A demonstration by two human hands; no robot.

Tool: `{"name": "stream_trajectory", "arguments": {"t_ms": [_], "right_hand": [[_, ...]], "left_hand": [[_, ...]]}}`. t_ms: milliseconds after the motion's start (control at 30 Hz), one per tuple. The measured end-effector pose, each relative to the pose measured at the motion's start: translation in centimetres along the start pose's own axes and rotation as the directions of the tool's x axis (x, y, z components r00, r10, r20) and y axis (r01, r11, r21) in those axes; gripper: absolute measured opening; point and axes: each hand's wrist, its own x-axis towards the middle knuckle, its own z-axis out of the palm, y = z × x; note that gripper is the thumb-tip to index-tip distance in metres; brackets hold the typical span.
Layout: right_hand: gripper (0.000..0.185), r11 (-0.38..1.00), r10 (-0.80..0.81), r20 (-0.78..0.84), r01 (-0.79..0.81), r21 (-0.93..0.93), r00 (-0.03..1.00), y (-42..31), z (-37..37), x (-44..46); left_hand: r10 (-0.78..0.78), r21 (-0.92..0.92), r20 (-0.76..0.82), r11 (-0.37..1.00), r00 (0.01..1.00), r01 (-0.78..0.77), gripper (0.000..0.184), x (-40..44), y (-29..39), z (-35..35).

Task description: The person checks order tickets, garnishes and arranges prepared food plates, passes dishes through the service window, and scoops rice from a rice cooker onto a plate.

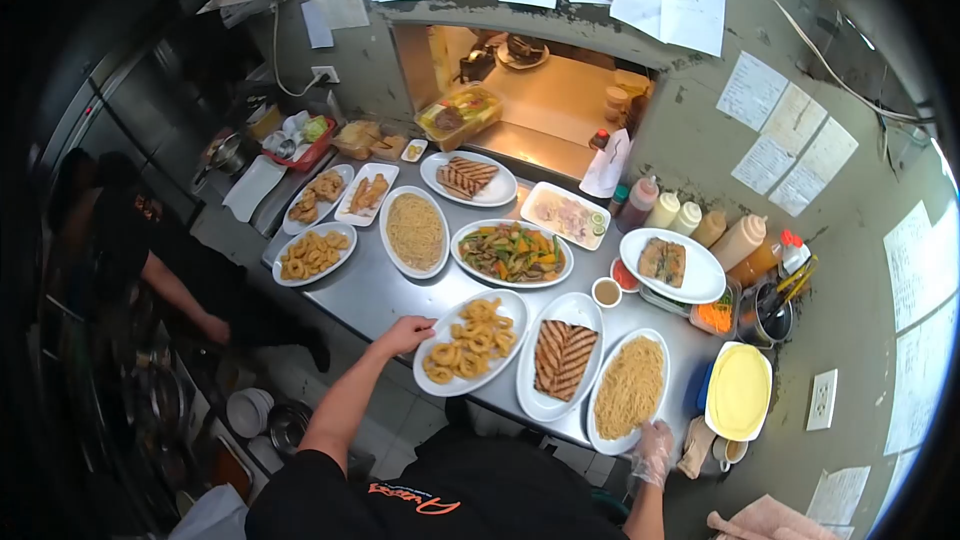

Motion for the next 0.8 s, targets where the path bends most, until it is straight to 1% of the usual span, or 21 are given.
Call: {"name": "stream_trajectory", "arguments": {"t_ms": [67,100,167,200,233,267,300,333,367,433,500,533,567,600,667,700,733,767,800], "right_hand": [[0.032,0.996,-0.081,-0.030,0.081,0.021,0.996,-0.2,-1.9,-1.1],[0.030,0.998,-0.022,-0.042,0.025,0.058,0.999,-0.8,-2.7,-1.5],[0.026,0.986,0.105,-0.061,-0.096,0.136,0.993,-1.6,-3.7,-2.0],[0.024,0.969,0.079,-0.052,-0.065,0.238,0.995,-1.0,-3.7,-1.6],[0.024,0.979,0.029,-0.045,-0.019,0.204,0.999,0.1,-3.8,-1.0],[0.025,0.985,-0.022,-0.036,0.028,0.169,0.999,2.7,-3.7,0.5],[0.025,0.988,-0.074,-0.024,0.077,0.136,0.997,4.6,-3.9,1.7],[0.026,0.982,-0.153,-0.011,0.150,-0.114,0.988,5.2,-4.6,2.4],[0.028,0.909,-0.227,0.021,0.219,-0.354,0.974,5.8,-5.3,2.9],[0.029,0.746,-0.262,0.110,0.274,-0.608,0.959,5.5,-6.6,2.7],[0.031,0.691,-0.201,0.176,0.266,-0.672,0.964,0.4,-8.8,0.3],[0.025,0.678,-0.224,0.131,0.251,-0.691,0.966,-3.6,-9.0,-1.1],[0.028,0.704,-0.234,0.225,0.325,-0.631,0.946,-7.4,-9.2,-1.7],[0.031,0.732,-0.243,0.316,0.387,-0.560,0.917,-11.2,-9.4,-2.3],[0.027,0.818,-0.253,0.359,0.397,-0.416,0.899,-21.3,-8.7,-5.2],[0.024,0.825,-0.300,0.368,0.433,-0.364,0.880,-28.4,-8.5,-7.7],[0.022,0.837,-0.412,0.363,0.505,-0.212,0.836,-31.7,-7.2,-7.5],[0.022,0.844,-0.442,0.353,0.516,-0.148,0.825,-34.8,-6.1,-7.7],[0.021,0.847,-0.471,0.342,0.526,-0.083,0.813,-38.5,-5.0,-8.1]], "left_hand": [[0.021,0.024,0.004,0.999,1.000,-0.021,0.032,0.1,1.3,1.4],[0.025,-0.042,0.009,0.999,1.000,-0.025,0.030,0.3,1.2,2.3],[-0.122,-0.142,0.056,0.981,0.991,0.129,0.029,0.0,3.3,3.4],[-0.115,-0.146,0.056,0.982,0.992,0.122,0.030,0.2,3.7,3.9],[-0.110,-0.152,0.056,0.981,0.992,0.118,0.030,0.3,4.0,4.6],[-0.106,-0.160,0.056,0.980,0.993,0.114,0.031,0.3,4.3,5.2],[-0.113,-0.195,0.077,0.973,0.991,0.126,0.031,0.3,4.8,5.8],[-0.119,-0.230,0.098,0.963,0.988,0.139,0.032,0.2,5.4,6.4],[-0.123,-0.264,0.117,0.953,0.985,0.151,0.032,0.2,5.9,6.8],[-0.087,-0.331,0.117,0.936,0.989,0.122,0.033,0.5,5.3,8.6],[-0.144,-0.125,0.248,0.976,0.958,0.179,0.035,-0.2,8.6,6.9],[-0.030,0.040,0.270,0.999,0.962,0.020,0.037,0.4,9.1,5.0],[0.075,0.196,0.313,0.970,0.947,-0.142,0.038,1.1,9.4,3.2],[0.171,0.334,0.370,0.893,0.913,-0.302,0.039,2.0,9.9,1.2],[0.229,0.209,0.323,0.929,0.918,-0.305,0.044,4.6,12.0,-6.2],[0.166,0.112,0.378,0.968,0.911,-0.223,0.046,6.0,15.1,-11.6],[0.261,-0.019,0.253,0.964,0.932,-0.265,0.045,7.5,15.1,-15.8],[0.333,-0.007,0.095,0.943,0.938,-0.334,0.043,9.6,15.1,-20.2],[0.312,-0.189,0.025,0.934,0.950,-0.302,0.041,9.7,19.2,-25.1]]}}
